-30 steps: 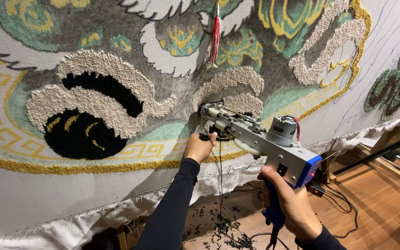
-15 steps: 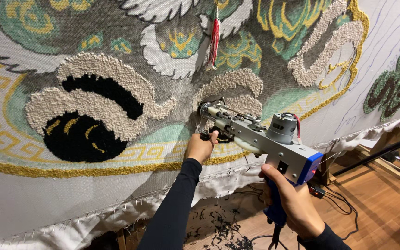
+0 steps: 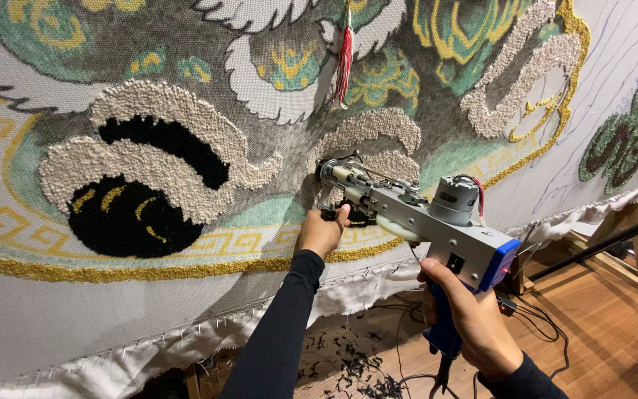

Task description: The person uses a handheld electric tufting gun to apply black yarn onto a stretched canvas featuring a pre-drawn design. They guide the tool along the outlines of the pattern, creating a textured surface, while occasionally using their left hand to adjust the fabric or check the yarn placement.

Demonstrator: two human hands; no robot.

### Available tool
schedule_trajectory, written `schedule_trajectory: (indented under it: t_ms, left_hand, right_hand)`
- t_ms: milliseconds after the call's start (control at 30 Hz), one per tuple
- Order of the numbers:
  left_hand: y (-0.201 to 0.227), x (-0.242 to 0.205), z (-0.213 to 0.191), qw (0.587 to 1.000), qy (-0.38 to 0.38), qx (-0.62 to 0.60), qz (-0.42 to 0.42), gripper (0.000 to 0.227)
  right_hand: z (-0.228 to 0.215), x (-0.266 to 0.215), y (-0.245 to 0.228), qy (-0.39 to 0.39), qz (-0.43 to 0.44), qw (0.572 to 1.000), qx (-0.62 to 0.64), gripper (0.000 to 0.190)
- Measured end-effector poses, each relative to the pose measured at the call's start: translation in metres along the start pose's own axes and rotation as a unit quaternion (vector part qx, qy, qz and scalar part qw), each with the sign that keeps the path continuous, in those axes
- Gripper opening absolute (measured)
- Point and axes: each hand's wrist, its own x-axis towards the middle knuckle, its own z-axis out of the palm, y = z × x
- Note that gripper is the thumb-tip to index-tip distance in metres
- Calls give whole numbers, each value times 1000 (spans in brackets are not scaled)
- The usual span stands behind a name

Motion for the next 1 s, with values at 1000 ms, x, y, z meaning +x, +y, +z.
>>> schedule_trajectory:
  t_ms: [1000]
  left_hand:
    - [11, 0, 6, 999, 30, -35, 13, 44]
  right_hand:
    - [0, 0, -17, -11, 2, 1000, -15, 34]
